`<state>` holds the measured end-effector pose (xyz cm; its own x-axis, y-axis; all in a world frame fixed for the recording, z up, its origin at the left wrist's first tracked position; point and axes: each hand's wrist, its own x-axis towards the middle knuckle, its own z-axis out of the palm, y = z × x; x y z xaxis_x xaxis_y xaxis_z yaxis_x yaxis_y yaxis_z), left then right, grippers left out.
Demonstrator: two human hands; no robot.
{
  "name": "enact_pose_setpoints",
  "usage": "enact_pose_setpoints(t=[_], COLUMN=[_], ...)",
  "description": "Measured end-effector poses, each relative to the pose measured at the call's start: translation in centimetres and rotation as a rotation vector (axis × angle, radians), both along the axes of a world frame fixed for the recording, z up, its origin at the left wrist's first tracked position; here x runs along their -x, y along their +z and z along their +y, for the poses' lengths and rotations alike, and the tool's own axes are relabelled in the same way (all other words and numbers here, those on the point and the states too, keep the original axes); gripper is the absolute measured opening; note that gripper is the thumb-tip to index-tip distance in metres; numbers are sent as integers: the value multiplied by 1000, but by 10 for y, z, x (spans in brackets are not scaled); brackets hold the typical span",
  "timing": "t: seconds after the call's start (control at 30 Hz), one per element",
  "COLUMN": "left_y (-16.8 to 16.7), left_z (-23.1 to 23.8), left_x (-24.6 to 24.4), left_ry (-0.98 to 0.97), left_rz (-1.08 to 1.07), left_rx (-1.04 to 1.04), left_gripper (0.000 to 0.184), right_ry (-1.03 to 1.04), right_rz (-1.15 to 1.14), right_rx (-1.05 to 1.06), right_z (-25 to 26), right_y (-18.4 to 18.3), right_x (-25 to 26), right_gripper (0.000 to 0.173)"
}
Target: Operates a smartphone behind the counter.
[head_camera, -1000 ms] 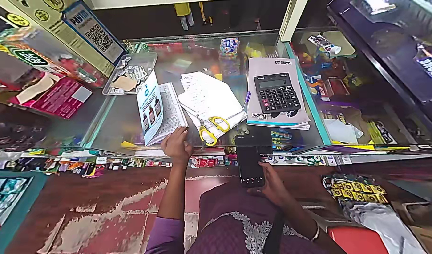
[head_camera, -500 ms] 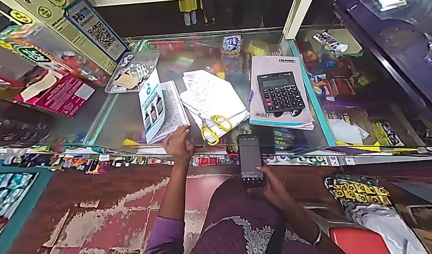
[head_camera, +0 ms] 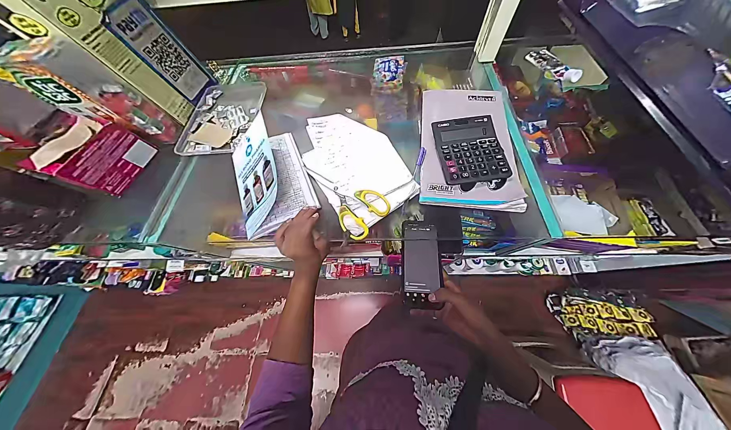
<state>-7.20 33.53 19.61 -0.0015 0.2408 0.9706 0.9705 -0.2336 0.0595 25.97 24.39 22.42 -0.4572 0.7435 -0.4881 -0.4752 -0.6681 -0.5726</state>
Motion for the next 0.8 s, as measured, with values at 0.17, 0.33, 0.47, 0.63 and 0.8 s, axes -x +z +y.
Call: enact_pose_setpoints(t=[0.17, 0.33, 0.47, 0.63, 0.8], left_y=[1, 1, 2, 3, 6], left_z=[0, 1, 2, 1, 1], left_x=[-1, 0, 0, -2, -3], left_ry=[4, 26, 29, 22, 14], left_rz=[-1, 26, 21, 13, 17], left_rx=[1, -9, -26, -18, -23], left_gripper=[48, 48, 48, 45, 48], right_ry=[2, -30, -29, -13, -48], right_rz=[29, 86, 59, 10, -13], right_rx=[1, 65, 72, 35, 6], right_z=[1, -2, -5, -3, -1], right_y=[-1, 7, 10, 13, 13], right_x=[0, -2, -2, 0, 2], right_gripper=[68, 44, 37, 38, 40])
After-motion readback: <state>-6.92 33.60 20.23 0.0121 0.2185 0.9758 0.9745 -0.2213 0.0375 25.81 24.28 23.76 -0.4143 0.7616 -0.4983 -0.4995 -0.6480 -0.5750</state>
